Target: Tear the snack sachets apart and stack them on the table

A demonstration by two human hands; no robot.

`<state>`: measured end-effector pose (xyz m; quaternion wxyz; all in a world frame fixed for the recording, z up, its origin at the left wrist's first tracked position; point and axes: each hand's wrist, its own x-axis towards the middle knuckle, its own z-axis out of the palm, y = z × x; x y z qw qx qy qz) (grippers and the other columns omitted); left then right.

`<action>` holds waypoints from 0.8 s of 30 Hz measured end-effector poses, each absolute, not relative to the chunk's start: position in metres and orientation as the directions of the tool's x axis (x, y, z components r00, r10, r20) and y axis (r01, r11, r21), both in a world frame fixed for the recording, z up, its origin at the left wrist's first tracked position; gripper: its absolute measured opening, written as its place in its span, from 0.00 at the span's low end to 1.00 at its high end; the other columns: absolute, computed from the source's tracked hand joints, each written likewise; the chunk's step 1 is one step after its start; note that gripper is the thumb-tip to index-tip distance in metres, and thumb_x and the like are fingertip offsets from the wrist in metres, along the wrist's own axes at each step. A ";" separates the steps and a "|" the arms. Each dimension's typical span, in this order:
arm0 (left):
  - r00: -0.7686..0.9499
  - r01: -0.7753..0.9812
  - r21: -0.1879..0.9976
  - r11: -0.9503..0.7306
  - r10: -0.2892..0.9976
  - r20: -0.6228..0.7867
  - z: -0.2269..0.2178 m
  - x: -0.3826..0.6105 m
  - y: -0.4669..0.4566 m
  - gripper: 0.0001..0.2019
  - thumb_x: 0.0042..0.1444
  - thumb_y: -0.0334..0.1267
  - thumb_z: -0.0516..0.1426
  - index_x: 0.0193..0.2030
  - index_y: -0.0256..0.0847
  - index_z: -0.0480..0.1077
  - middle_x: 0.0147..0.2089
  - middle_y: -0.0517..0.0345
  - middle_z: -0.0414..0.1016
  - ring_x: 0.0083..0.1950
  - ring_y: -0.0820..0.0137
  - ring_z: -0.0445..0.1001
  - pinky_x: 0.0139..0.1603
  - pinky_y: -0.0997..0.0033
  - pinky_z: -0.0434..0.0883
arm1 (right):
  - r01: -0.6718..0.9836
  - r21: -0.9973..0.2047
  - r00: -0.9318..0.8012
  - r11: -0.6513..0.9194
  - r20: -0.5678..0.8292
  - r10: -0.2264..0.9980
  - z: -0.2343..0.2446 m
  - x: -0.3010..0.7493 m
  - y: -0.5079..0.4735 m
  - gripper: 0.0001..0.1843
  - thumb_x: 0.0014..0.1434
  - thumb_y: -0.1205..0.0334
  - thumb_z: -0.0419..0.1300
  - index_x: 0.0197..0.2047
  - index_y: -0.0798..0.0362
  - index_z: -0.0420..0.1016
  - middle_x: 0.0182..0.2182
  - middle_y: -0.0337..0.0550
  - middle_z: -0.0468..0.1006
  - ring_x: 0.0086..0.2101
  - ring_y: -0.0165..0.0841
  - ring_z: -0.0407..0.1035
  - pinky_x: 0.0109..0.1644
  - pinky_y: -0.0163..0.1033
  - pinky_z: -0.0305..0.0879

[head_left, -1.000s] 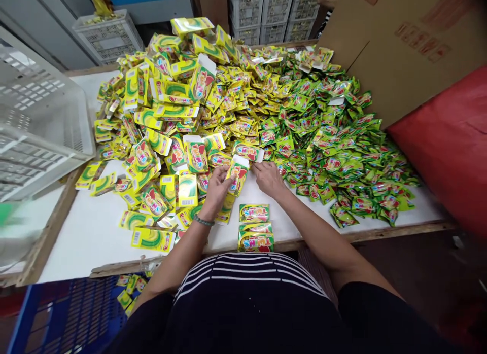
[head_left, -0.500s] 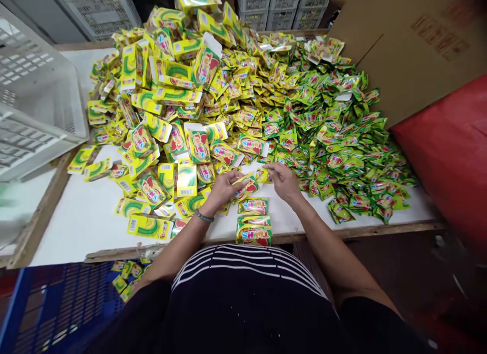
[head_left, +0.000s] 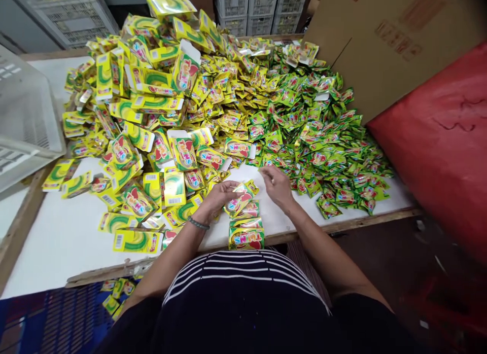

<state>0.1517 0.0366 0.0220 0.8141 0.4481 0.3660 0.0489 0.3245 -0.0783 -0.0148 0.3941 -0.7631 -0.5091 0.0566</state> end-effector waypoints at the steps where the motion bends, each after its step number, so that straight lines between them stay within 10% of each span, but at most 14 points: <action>1: 0.723 0.235 0.765 0.599 0.419 -0.549 0.022 0.152 0.036 0.25 0.31 0.35 0.73 0.39 0.35 0.72 0.29 0.59 0.79 0.26 0.74 0.75 0.30 0.76 0.71 | 0.785 -0.576 0.465 -0.227 0.307 0.831 -0.015 0.334 -0.080 0.16 0.62 0.66 0.50 0.50 0.52 0.73 0.45 0.50 0.78 0.45 0.40 0.70 0.49 0.45 0.65; 5: 0.707 0.167 0.784 0.598 0.482 -0.518 0.021 0.154 0.033 0.27 0.31 0.36 0.73 0.40 0.36 0.70 0.29 0.61 0.78 0.25 0.76 0.74 0.27 0.78 0.68 | 0.946 -0.195 0.298 -0.260 0.195 0.934 -0.010 0.363 -0.082 0.25 0.56 0.73 0.52 0.57 0.57 0.69 0.57 0.55 0.73 0.55 0.46 0.63 0.54 0.51 0.54; 9: 0.707 0.131 0.818 0.561 0.525 -0.473 0.020 0.154 0.031 0.28 0.33 0.40 0.72 0.43 0.37 0.70 0.27 0.63 0.77 0.24 0.76 0.72 0.27 0.77 0.67 | 0.955 -0.084 0.295 -0.285 0.155 0.943 -0.010 0.367 -0.078 0.19 0.61 0.71 0.47 0.48 0.58 0.75 0.47 0.55 0.80 0.47 0.44 0.67 0.50 0.49 0.51; 16: 0.684 0.124 0.885 0.449 0.607 -0.404 0.020 0.152 0.030 0.25 0.37 0.41 0.69 0.44 0.37 0.70 0.19 0.70 0.67 0.21 0.77 0.66 0.25 0.77 0.60 | 0.969 -0.068 0.246 -0.238 0.157 0.956 -0.019 0.351 -0.077 0.23 0.60 0.60 0.53 0.56 0.62 0.70 0.59 0.59 0.70 0.54 0.50 0.63 0.53 0.51 0.54; 24: 0.703 0.115 0.887 0.446 0.595 -0.390 0.016 0.149 0.033 0.25 0.37 0.40 0.69 0.44 0.37 0.71 0.21 0.69 0.69 0.21 0.78 0.65 0.25 0.78 0.60 | 0.828 -0.321 0.533 -0.460 0.194 0.824 -0.041 0.335 -0.073 0.19 0.60 0.52 0.58 0.46 0.58 0.75 0.40 0.56 0.76 0.42 0.45 0.67 0.44 0.47 0.63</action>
